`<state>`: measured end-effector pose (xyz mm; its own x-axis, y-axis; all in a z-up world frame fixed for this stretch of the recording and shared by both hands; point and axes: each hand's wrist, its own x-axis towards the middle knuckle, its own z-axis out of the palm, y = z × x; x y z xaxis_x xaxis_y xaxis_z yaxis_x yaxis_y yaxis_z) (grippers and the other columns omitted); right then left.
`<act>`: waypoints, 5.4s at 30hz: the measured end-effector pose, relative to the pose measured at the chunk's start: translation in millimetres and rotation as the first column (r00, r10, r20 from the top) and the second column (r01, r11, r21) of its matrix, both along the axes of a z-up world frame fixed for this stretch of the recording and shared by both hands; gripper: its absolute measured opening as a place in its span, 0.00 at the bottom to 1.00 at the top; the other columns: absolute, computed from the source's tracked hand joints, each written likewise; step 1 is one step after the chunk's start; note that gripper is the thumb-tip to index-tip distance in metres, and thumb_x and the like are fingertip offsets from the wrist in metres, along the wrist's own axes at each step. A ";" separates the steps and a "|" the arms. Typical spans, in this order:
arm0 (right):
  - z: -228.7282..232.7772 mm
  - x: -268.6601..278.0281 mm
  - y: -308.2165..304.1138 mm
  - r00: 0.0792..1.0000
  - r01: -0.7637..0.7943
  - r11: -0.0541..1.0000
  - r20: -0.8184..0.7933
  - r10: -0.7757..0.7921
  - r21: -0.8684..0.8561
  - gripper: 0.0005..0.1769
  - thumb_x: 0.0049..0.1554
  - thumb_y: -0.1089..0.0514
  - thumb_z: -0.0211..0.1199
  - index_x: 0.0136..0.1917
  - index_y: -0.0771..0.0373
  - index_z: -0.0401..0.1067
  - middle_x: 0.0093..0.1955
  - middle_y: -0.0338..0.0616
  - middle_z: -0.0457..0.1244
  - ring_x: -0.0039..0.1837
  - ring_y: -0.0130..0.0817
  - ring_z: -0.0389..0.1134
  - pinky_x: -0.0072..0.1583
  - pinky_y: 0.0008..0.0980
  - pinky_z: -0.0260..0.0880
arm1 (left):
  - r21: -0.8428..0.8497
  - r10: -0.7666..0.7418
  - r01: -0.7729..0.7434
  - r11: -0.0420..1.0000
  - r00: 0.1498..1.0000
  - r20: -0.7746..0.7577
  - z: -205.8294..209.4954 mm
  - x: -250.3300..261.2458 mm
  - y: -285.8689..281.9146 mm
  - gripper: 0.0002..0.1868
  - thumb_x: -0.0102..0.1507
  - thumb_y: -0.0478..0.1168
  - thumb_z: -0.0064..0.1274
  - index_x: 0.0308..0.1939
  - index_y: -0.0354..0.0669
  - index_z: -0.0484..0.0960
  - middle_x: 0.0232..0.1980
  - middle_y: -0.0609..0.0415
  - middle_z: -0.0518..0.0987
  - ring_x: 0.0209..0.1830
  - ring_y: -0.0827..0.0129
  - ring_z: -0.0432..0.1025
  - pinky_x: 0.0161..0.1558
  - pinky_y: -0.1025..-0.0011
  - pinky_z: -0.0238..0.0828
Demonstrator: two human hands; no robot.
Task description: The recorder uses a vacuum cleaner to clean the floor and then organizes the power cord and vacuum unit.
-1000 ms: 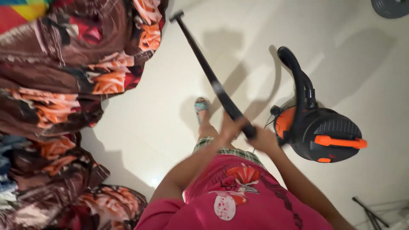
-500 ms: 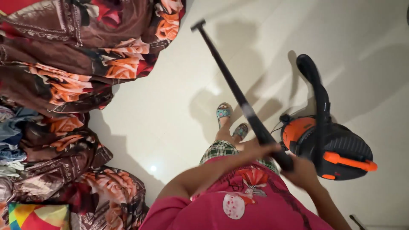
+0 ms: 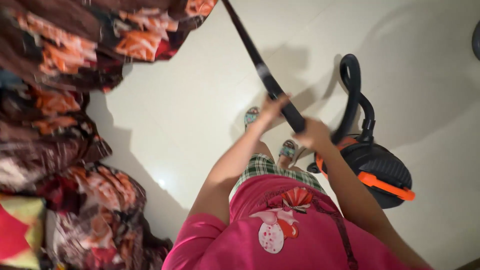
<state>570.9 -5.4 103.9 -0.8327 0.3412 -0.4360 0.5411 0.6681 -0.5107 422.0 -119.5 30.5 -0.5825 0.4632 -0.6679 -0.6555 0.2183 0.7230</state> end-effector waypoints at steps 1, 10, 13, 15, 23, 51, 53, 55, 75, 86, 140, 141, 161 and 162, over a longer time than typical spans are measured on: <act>5.9 47.4 -2.3 1.000 -0.016 1.000 0.001 0.016 -0.001 0.28 0.39 0.43 0.73 0.51 0.58 0.78 0.41 0.56 0.70 0.47 0.57 0.73 0.50 0.51 0.73 | -0.001 0.016 -0.016 1.000 1.000 0.001 -18.6 55.4 -6.5 0.26 0.57 0.51 0.63 0.50 0.39 0.73 0.40 0.48 0.82 0.34 0.60 0.80 0.27 0.62 0.80; 113.5 270.0 6.4 0.925 -0.039 0.999 0.379 0.030 0.017 0.27 0.40 0.44 0.73 0.53 0.51 0.77 0.41 0.51 0.72 0.46 0.52 0.75 0.50 0.48 0.75 | 0.219 -0.021 -0.027 0.975 0.977 0.211 125.6 282.4 -36.7 0.29 0.55 0.49 0.69 0.48 0.32 0.74 0.36 0.53 0.81 0.31 0.66 0.80 0.27 0.70 0.80; 99.7 249.9 10.1 0.939 -0.140 0.989 0.323 0.120 0.038 0.25 0.40 0.44 0.72 0.51 0.52 0.78 0.41 0.50 0.72 0.47 0.52 0.75 0.50 0.48 0.75 | 0.203 0.014 -0.064 0.977 0.971 0.240 108.4 273.7 -35.2 0.28 0.56 0.51 0.68 0.49 0.33 0.76 0.36 0.51 0.83 0.30 0.65 0.80 0.27 0.70 0.79; 65.7 216.0 10.2 0.962 -0.149 0.989 0.232 0.141 0.017 0.23 0.44 0.41 0.70 0.47 0.57 0.77 0.42 0.54 0.71 0.47 0.56 0.74 0.50 0.51 0.73 | 0.051 0.203 -0.209 0.976 0.973 0.108 67.9 249.2 -26.0 0.22 0.55 0.46 0.69 0.41 0.36 0.77 0.34 0.50 0.82 0.30 0.65 0.79 0.29 0.66 0.79; -27.3 28.8 -27.7 0.955 -0.298 0.954 0.003 0.298 0.016 0.23 0.40 0.48 0.73 0.48 0.61 0.78 0.40 0.58 0.70 0.47 0.58 0.73 0.52 0.51 0.73 | -0.097 0.361 -0.376 0.921 0.921 -0.144 -73.0 76.6 -58.6 0.22 0.58 0.54 0.63 0.39 0.39 0.76 0.29 0.52 0.80 0.21 0.67 0.75 0.21 0.67 0.75; 27.2 183.5 -68.8 0.833 -0.527 0.848 0.164 0.529 -0.060 0.21 0.41 0.46 0.73 0.45 0.58 0.76 0.41 0.54 0.70 0.48 0.57 0.72 0.49 0.53 0.72 | -0.008 0.499 -0.501 0.865 0.860 0.111 6.7 300.0 -145.4 0.25 0.56 0.51 0.67 0.47 0.36 0.79 0.36 0.52 0.82 0.31 0.64 0.78 0.29 0.68 0.77; 56.1 207.3 -65.5 0.827 -0.495 0.866 0.266 0.495 -0.073 0.27 0.39 0.47 0.74 0.51 0.55 0.75 0.42 0.55 0.70 0.49 0.57 0.72 0.51 0.53 0.72 | 0.049 0.506 -0.519 0.853 0.847 0.161 48.8 327.0 -142.6 0.27 0.57 0.49 0.68 0.49 0.36 0.74 0.36 0.52 0.81 0.32 0.65 0.78 0.28 0.69 0.77; 63.6 206.6 -74.1 0.813 -0.458 0.886 0.369 0.451 -0.073 0.34 0.37 0.48 0.75 0.57 0.52 0.74 0.44 0.55 0.71 0.50 0.56 0.73 0.52 0.52 0.72 | 0.109 0.506 -0.535 0.838 0.836 0.214 68.9 323.7 -151.8 0.29 0.59 0.47 0.69 0.51 0.35 0.69 0.37 0.53 0.79 0.32 0.66 0.79 0.27 0.71 0.78; 1.0 162.1 -167.9 0.793 -0.589 0.808 0.219 0.569 0.030 0.37 0.35 0.37 0.74 0.57 0.52 0.75 0.43 0.53 0.71 0.48 0.55 0.73 0.54 0.52 0.73 | 0.095 0.365 -0.398 0.912 0.897 0.250 11.6 258.0 -271.0 0.39 0.52 0.46 0.73 0.59 0.29 0.70 0.42 0.47 0.80 0.34 0.64 0.78 0.31 0.67 0.79; 32.7 -27.2 -288.1 0.864 -0.498 0.867 0.083 0.496 -0.003 0.32 0.42 0.34 0.72 0.49 0.59 0.75 0.40 0.57 0.71 0.47 0.58 0.73 0.51 0.53 0.73 | -0.044 0.685 -0.708 0.704 0.695 -0.219 -30.5 74.7 -332.2 0.38 0.56 0.40 0.69 0.57 0.33 0.58 0.42 0.48 0.74 0.37 0.64 0.74 0.35 0.66 0.77; 0.3 165.0 -137.5 0.807 0.590 0.807 0.024 -0.590 -0.034 0.38 0.45 0.35 0.70 0.57 0.66 0.73 0.39 0.59 0.70 0.44 0.57 0.73 0.49 0.50 0.72 | 0.245 -0.133 0.092 0.965 0.979 0.156 2.2 198.2 -49.4 0.23 0.60 0.37 0.60 0.52 0.32 0.64 0.32 0.46 0.75 0.25 0.57 0.76 0.31 0.60 0.79; -7.4 174.7 -139.9 0.827 0.563 0.825 0.024 -0.562 -0.048 0.39 0.42 0.37 0.72 0.58 0.67 0.73 0.39 0.58 0.70 0.44 0.55 0.73 0.49 0.48 0.72 | 0.233 -0.121 0.076 0.970 0.976 0.182 -0.9 203.8 -54.8 0.21 0.61 0.38 0.60 0.50 0.33 0.65 0.32 0.45 0.76 0.25 0.57 0.78 0.32 0.61 0.80; -126.4 364.9 26.2 0.482 0.827 0.460 0.015 -0.876 0.323 0.22 0.58 0.51 0.61 0.63 0.61 0.72 0.68 0.56 0.62 0.70 0.58 0.61 0.68 0.55 0.61 | 0.201 -0.241 0.222 0.954 0.967 0.078 -26.4 377.4 79.7 0.25 0.61 0.37 0.60 0.51 0.36 0.59 0.30 0.48 0.75 0.22 0.65 0.74 0.25 0.67 0.77; -140.1 372.6 36.1 0.565 0.720 0.557 0.115 -0.817 0.414 0.26 0.57 0.49 0.62 0.66 0.61 0.69 0.72 0.56 0.58 0.74 0.60 0.56 0.70 0.62 0.54 | 0.199 -0.245 0.226 0.953 0.966 0.076 -26.8 377.3 82.3 0.25 0.62 0.36 0.60 0.52 0.36 0.58 0.29 0.49 0.75 0.21 0.65 0.74 0.25 0.67 0.77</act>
